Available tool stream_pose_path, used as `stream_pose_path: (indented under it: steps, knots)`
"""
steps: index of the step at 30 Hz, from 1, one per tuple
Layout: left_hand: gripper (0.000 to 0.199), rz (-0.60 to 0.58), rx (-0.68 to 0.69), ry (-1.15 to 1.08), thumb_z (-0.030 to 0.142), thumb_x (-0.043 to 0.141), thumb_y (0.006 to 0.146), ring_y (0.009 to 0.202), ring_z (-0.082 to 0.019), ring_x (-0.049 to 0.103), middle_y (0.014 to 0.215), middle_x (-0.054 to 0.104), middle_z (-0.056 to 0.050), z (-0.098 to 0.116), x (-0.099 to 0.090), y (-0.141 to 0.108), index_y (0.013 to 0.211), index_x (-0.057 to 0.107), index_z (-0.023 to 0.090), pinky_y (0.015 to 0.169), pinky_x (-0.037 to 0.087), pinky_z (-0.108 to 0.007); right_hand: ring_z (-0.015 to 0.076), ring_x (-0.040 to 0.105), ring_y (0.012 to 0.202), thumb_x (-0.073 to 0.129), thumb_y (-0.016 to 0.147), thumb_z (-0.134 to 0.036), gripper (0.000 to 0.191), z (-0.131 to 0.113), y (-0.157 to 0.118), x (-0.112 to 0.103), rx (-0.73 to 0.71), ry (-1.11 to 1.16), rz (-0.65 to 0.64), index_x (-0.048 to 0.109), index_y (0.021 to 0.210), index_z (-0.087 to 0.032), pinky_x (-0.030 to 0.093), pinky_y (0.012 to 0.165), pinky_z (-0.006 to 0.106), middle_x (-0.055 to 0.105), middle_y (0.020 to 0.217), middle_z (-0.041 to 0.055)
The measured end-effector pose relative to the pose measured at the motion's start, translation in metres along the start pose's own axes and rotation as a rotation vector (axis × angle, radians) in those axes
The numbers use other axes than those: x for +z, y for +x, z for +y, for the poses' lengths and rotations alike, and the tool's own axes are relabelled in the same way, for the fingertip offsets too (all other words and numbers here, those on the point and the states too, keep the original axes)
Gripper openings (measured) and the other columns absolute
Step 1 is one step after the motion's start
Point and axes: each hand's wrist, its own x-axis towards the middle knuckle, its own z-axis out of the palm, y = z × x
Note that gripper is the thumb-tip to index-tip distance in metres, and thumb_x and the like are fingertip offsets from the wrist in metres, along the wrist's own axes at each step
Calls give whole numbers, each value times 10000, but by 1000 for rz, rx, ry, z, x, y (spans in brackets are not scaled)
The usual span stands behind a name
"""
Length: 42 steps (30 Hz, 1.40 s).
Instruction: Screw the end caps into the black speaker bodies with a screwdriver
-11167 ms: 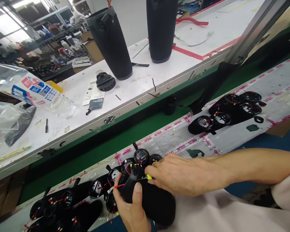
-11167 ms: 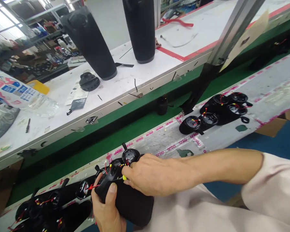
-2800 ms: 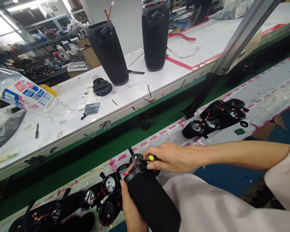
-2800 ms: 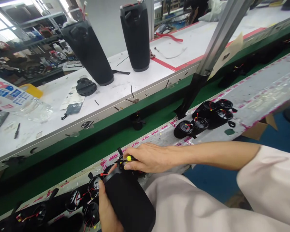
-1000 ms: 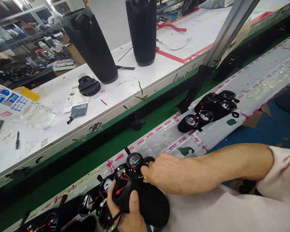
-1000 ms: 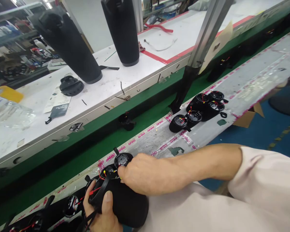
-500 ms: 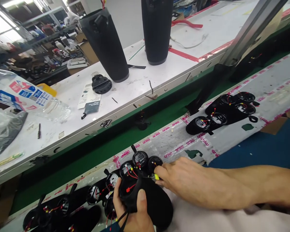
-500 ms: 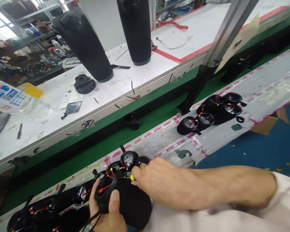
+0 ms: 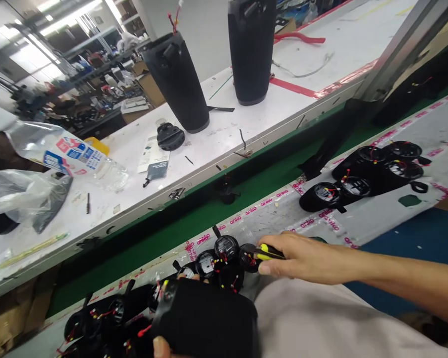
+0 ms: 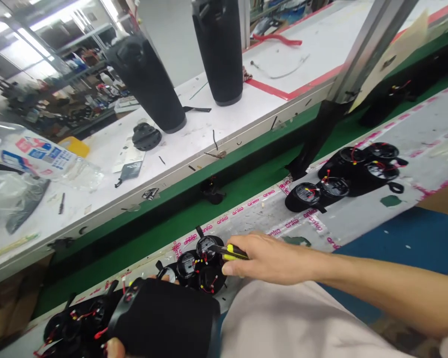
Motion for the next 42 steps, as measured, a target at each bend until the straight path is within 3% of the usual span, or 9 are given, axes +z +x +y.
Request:
stream_pose_path:
  steps: [4,10,15,19,24,28,34,37,42]
  knots:
    - [784,-41,-153,-281,750,795,753,1631,-423,435,1523,737,-37,1,0,6,1448,759,389,1027,656,-409,135,609,690,886,788,-701,652,24,48,41,8,564,-164,598,1094,-203,487,614,267,690,992,11]
    - [796,-52,7,-577,748,662,846,1490,-475,593,1552,715,-91,-10,16,24,1527,693,337,1188,547,-625,91,557,556,990,559,-758,1022,44,72,73,60,876,-365,555,1299,-204,422,488,207,656,898,-43]
    - [873,41,-165,-544,846,743,766,1512,-455,577,1581,702,-73,-8,33,29,1508,702,388,1169,572,-568,189,681,755,1055,521,-498,891,26,59,68,34,697,-120,670,1266,-197,577,674,289,738,923,-7]
    - [1131,142,-205,-369,880,939,497,1452,-445,634,1574,712,-89,-9,41,29,1484,728,370,1049,651,-456,386,713,1284,1060,655,-430,837,14,42,71,-88,113,313,704,1391,-250,591,1078,499,720,1474,129]
    - [988,183,-219,-310,790,920,631,1343,-385,728,1463,788,-77,-11,46,26,1491,729,343,885,685,-360,415,774,1227,978,852,-424,725,27,21,83,-328,-401,373,663,1478,-238,658,988,552,588,1644,213]
    - [876,149,-276,-391,766,786,752,1332,-412,736,1411,813,-88,-8,43,28,1516,716,343,970,684,-463,353,781,1204,932,894,-478,636,23,10,74,-342,-306,344,684,1432,-248,659,978,449,678,1543,153]
    - [1022,65,-320,-412,844,842,624,1402,-460,680,1444,797,-68,-23,32,31,1533,690,402,1013,676,-520,388,704,1276,1012,662,-543,962,8,16,44,71,-12,174,667,1528,-308,592,1051,456,741,1415,107]
    - [1080,-47,-199,-208,926,787,664,1424,-468,658,1485,770,-80,-36,25,36,1590,623,396,1032,666,-553,347,723,1192,1027,580,-490,936,20,18,33,105,141,141,724,1450,-322,587,991,407,777,1306,59]
    - [1004,-240,57,312,587,974,688,1429,-419,653,1569,691,-109,-22,37,62,1577,608,300,1210,535,-528,353,728,1191,991,608,-449,862,57,16,12,39,139,319,745,1414,-267,566,1048,442,793,1301,76]
